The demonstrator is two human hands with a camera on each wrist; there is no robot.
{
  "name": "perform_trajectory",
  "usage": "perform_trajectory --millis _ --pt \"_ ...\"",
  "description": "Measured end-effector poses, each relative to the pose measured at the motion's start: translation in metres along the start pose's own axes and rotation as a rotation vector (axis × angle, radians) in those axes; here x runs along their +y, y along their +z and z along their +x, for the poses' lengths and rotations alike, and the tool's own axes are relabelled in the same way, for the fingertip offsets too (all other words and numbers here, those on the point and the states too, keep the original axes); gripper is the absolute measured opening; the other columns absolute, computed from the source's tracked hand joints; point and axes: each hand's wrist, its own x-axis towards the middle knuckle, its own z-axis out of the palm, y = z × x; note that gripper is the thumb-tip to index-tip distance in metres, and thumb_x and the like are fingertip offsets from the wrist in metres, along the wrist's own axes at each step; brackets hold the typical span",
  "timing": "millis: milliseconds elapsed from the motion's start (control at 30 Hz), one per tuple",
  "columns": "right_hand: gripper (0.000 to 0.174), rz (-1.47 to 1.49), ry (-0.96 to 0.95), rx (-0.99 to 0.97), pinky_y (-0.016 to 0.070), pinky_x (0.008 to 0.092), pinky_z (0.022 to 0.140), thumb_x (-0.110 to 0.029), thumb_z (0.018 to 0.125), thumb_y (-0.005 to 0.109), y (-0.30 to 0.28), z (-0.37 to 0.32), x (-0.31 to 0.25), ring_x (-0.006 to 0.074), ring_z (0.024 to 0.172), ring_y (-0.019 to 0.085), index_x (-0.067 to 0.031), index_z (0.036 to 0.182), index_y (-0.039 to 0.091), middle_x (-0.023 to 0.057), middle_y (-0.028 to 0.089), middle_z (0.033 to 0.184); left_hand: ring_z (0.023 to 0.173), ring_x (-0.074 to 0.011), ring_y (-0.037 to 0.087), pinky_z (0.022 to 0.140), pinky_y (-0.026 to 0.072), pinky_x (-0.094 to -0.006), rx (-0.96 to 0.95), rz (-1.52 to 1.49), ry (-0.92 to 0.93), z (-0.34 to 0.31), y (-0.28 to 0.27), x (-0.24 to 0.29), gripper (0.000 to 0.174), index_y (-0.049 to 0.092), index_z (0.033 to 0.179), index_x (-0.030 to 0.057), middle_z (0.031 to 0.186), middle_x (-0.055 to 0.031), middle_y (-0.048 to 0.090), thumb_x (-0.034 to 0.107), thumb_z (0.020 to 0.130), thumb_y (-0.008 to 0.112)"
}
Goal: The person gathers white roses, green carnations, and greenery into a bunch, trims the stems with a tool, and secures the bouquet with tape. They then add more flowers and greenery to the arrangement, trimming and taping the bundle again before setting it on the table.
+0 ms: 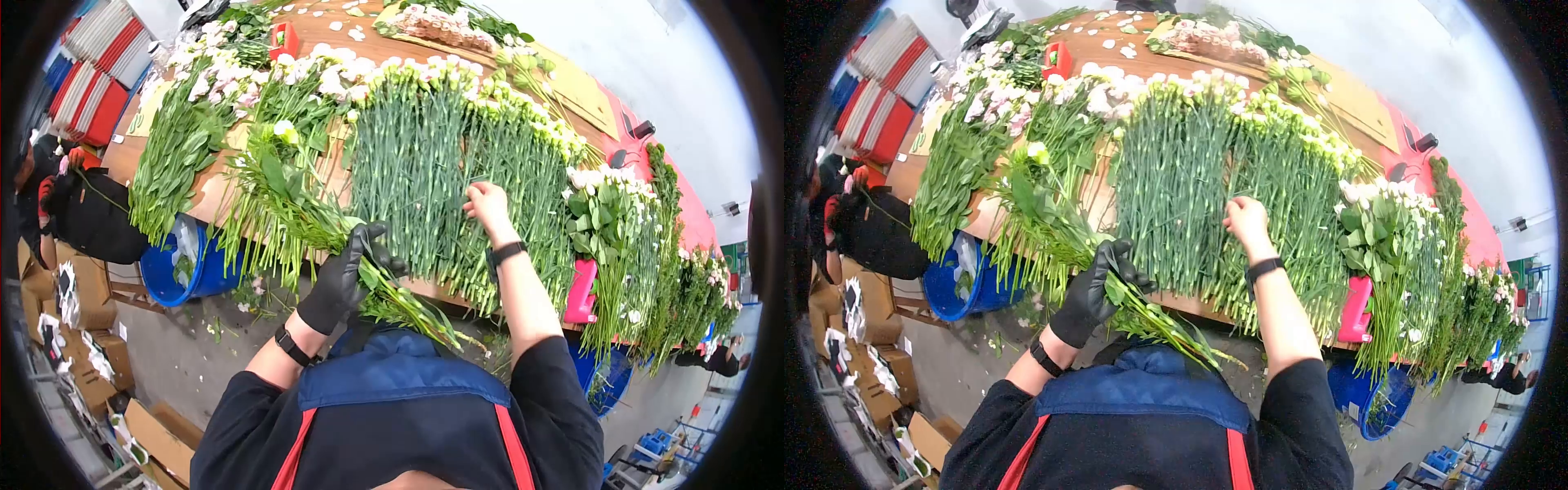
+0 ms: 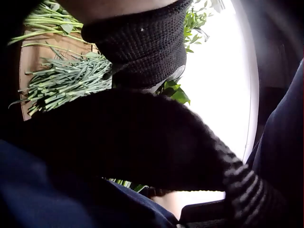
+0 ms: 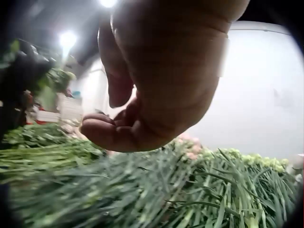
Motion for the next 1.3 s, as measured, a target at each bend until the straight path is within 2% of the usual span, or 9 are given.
perform_trajectory --millis 133,167,300,400,600,733,900,1133,1300 --pt "0.027 -0.311 0.174 0.002 0.051 0.0289 0.048 -0.02 0.085 0.064 0.028 0.027 0.028 0.0182 0.05 0.064 0.0062 0.092 0.065 0.0131 0.065 0.064 0.086 -0.0272 0.064 0.089 0.0491 -0.0494 0.026 -0.004 -0.018 -0.009 -0.022 0.019 0.056 0.04 0.131 0.0026 0.083 -0.0066 0.059 0.046 0.096 0.043" --pt "0.026 -0.452 -0.012 0.121 0.0496 0.0302 0.046 -0.021 0.084 0.067 0.036 0.033 0.048 0.0192 0.048 0.064 0.0045 0.082 0.065 0.0125 0.063 0.058 0.087 -0.0273 0.064 0.089 0.049 -0.0495 0.013 -0.026 -0.022 -0.01 -0.028 0.023 0.056 0.041 0.131 0.0029 0.083 -0.0069 0.059 0.046 0.096 0.043" --pt "0.022 -0.036 0.021 0.252 0.0424 0.0259 0.041 -0.02 0.08 0.073 0.039 0.011 0.032 0.0105 0.044 0.052 -0.0005 0.086 0.064 0.0033 0.058 0.063 0.09 -0.0275 0.062 0.09 0.0491 -0.0483 0.013 -0.02 -0.014 -0.014 -0.043 0.036 0.056 0.04 0.131 0.0034 0.085 -0.0085 0.058 0.047 0.096 0.044" --pt "0.025 -0.101 -0.072 0.288 0.0458 0.0272 0.058 -0.022 0.078 0.074 0.024 0.003 0.039 0.0107 0.059 0.053 0.0004 0.081 0.063 0.0038 0.06 0.065 0.092 -0.0274 0.062 0.09 0.049 -0.0477 -0.033 -0.067 -0.02 -0.008 -0.05 0.044 0.055 0.041 0.131 0.0039 0.086 -0.009 0.057 0.047 0.096 0.045" --pt "0.023 -0.159 -0.28 0.391 0.0444 0.0248 0.061 -0.019 0.084 0.07 0.027 -0.089 -0.036 0.0088 0.065 0.05 0.0015 0.091 0.063 0.0019 0.06 0.073 0.096 -0.0303 0.063 0.088 0.0512 -0.049 -0.192 -0.125 -0.051 0.003 -0.045 0.055 0.06 0.035 0.134 0.0035 0.098 -0.0128 0.062 0.046 0.094 0.048" --pt "0.016 -0.171 -0.362 0.354 0.0419 0.0226 0.059 -0.013 0.084 0.069 0.041 -0.16 -0.059 0.0067 0.064 0.047 0.0002 0.09 0.063 0.0004 0.056 0.073 0.098 -0.0301 0.062 0.091 0.05 -0.0482 -0.136 -0.08 -0.141 0.017 -0.032 0.063 0.063 0.035 0.135 0.0018 0.106 -0.0139 0.06 0.048 0.094 0.048" --pt "0.01 -0.134 -0.631 0.221 0.0448 0.0315 0.08 0.0 0.077 0.069 0.062 -0.195 -0.064 0.0229 0.087 0.057 -0.0005 0.084 0.062 0.0093 0.061 0.091 0.101 -0.0281 0.06 0.093 0.0491 -0.0457 -0.162 -0.006 -0.128 0.025 -0.019 0.065 0.065 0.035 0.136 0.002 0.115 -0.0144 0.056 0.051 0.094 0.048" --pt "0.01 0.129 -0.256 -0.14 0.0415 0.0203 0.065 -0.001 0.082 0.068 0.09 -0.204 -0.042 0.0064 0.073 0.051 0.0028 0.09 0.065 -0.0003 0.059 0.081 0.105 -0.0225 0.061 0.095 0.0482 -0.0365 -0.064 0.201 -0.069 -0.001 0.006 0.087 0.058 0.04 0.135 0.0053 0.124 -0.0139 0.057 0.047 0.095 0.047" --pt "0.009 0.024 -0.388 -0.203 0.0407 0.0221 0.064 -0.001 0.082 0.067 0.093 -0.197 -0.062 0.0079 0.073 0.05 0.0034 0.09 0.066 0.0004 0.057 0.08 0.11 -0.0237 0.059 0.096 0.0479 -0.0382 -0.235 0.055 -0.104 0.01 -0.012 0.082 0.06 0.04 0.137 0.0074 0.123 -0.0149 0.058 0.047 0.094 0.051"
